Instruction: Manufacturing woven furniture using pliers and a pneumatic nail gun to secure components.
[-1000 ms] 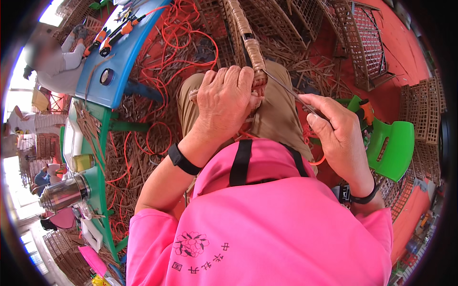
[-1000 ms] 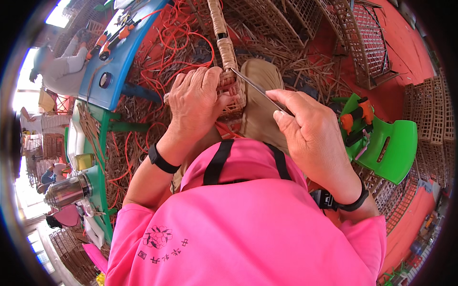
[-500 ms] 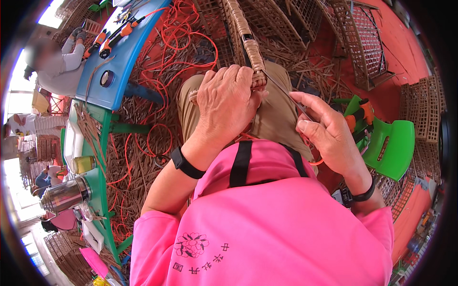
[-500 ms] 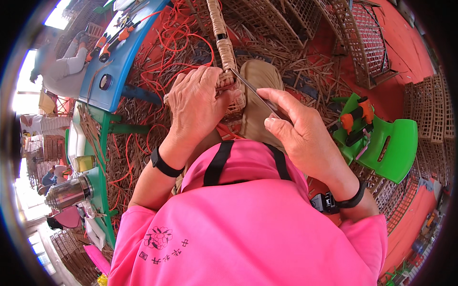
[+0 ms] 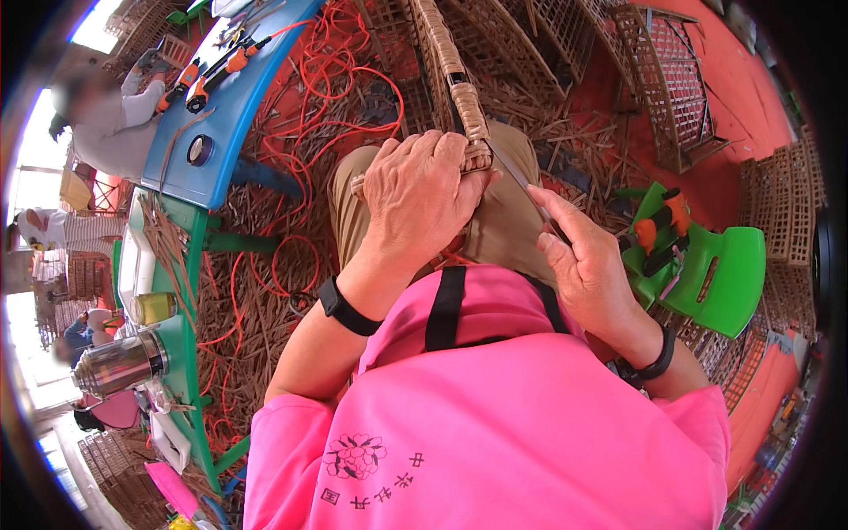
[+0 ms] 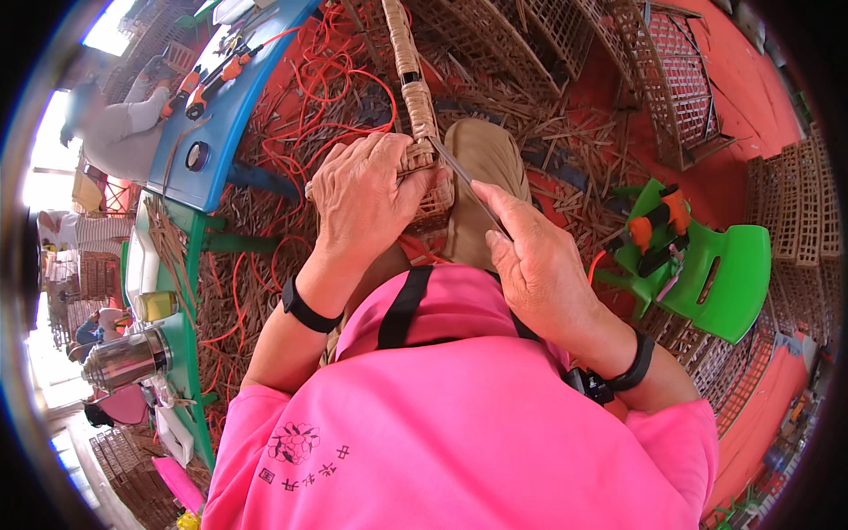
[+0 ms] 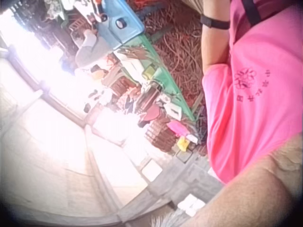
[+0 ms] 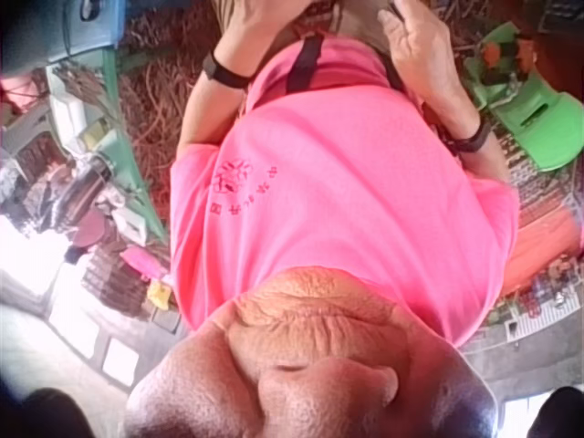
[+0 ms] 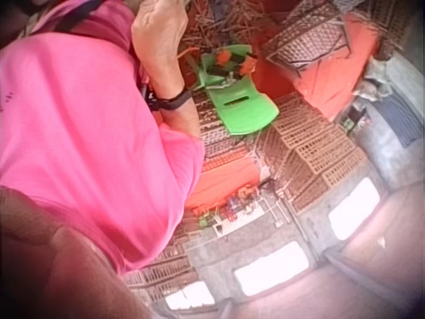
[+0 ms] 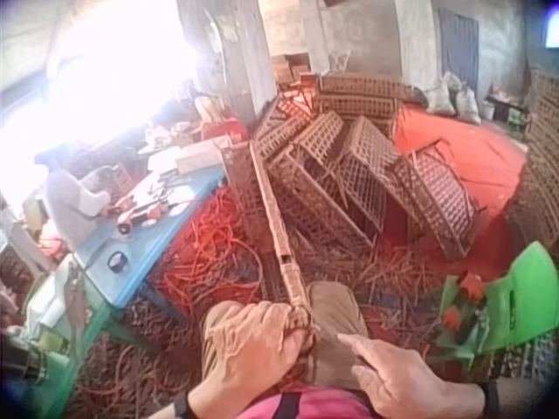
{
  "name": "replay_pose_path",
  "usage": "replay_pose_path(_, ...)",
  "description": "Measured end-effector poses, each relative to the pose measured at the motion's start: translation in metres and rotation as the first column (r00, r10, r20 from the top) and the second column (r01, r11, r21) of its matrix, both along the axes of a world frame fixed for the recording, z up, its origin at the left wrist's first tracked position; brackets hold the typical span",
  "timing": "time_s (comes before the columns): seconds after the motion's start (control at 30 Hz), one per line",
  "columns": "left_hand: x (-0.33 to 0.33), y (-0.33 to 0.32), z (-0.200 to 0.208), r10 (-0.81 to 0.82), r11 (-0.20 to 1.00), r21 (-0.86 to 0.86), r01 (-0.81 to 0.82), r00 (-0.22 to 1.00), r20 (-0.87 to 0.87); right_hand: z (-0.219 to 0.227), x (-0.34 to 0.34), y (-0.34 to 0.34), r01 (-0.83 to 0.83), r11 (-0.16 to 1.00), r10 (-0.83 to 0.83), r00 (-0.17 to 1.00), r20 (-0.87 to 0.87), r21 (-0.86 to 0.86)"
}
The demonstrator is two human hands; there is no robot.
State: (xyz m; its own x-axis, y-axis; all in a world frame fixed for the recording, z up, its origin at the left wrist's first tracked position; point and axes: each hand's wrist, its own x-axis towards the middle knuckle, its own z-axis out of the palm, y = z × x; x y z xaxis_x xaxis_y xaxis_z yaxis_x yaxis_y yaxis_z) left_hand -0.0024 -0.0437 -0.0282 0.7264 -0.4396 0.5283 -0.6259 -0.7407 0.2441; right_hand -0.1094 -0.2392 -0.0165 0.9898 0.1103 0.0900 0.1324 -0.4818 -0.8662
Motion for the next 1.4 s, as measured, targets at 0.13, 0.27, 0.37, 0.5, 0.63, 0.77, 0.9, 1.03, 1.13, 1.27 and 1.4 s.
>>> replay_pose_path(0.13,0.000,0.000,0.009,-0.004,1.000,-0.007,0.003,0.996,-0.087,-0.007,0.003,-0.004,-0.026,0.999,0.028,0.998,0.063,-0.043)
replay_pose_path(0.27,0.000,0.000,0.010,-0.013,1.000,-0.029,0.010,0.994,-0.107,-0.007,0.002,-0.005,-0.022,1.000,0.023,0.998,0.061,-0.011)
replay_pose_path(0.37,-0.001,0.002,0.012,-0.013,1.000,-0.028,0.008,0.988,-0.155,0.001,0.004,-0.011,-0.024,0.998,0.027,0.998,-0.049,0.064)
replay_pose_path(0.5,0.002,0.003,0.023,-0.020,1.000,-0.024,0.013,0.951,-0.308,0.002,0.004,-0.017,0.012,0.977,0.016,0.991,-0.130,0.213)
replay_pose_path(0.63,0.019,0.000,0.038,-0.054,0.997,0.027,0.075,0.881,-0.471,0.006,0.006,-0.020,0.022,0.974,0.014,0.987,-0.160,0.224)
replay_pose_path(0.77,0.037,0.012,0.042,0.002,0.993,0.102,0.060,0.853,-0.523,0.011,0.020,-0.013,0.016,0.972,0.042,0.969,-0.243,0.234)
replay_pose_path(0.9,0.026,0.013,0.032,0.079,0.955,0.292,0.058,0.896,-0.437,0.012,0.025,-0.007,-0.051,0.990,0.068,0.990,-0.126,0.130)
replay_pose_path(1.03,0.028,-0.026,0.014,-0.124,0.991,0.003,0.136,0.915,-0.385,0.025,-0.002,-0.030,0.023,1.000,-0.023,1.000,0.006,-0.021)
replay_pose_path(1.13,0.028,-0.020,0.003,-0.046,0.999,-0.019,0.042,0.913,-0.405,0.002,0.010,-0.038,0.059,0.991,-0.038,0.985,-0.170,0.120)
replay_pose_path(1.27,0.021,-0.006,0.010,-0.052,0.995,-0.094,0.014,0.906,-0.421,0.014,0.012,-0.023,0.071,0.977,-0.019,0.967,-0.254,0.199)
replay_pose_path(1.4,0.021,-0.009,0.015,-0.096,0.992,-0.120,0.049,0.896,-0.433,0.014,0.011,-0.029,0.106,0.968,-0.037,0.956,-0.291,0.225)
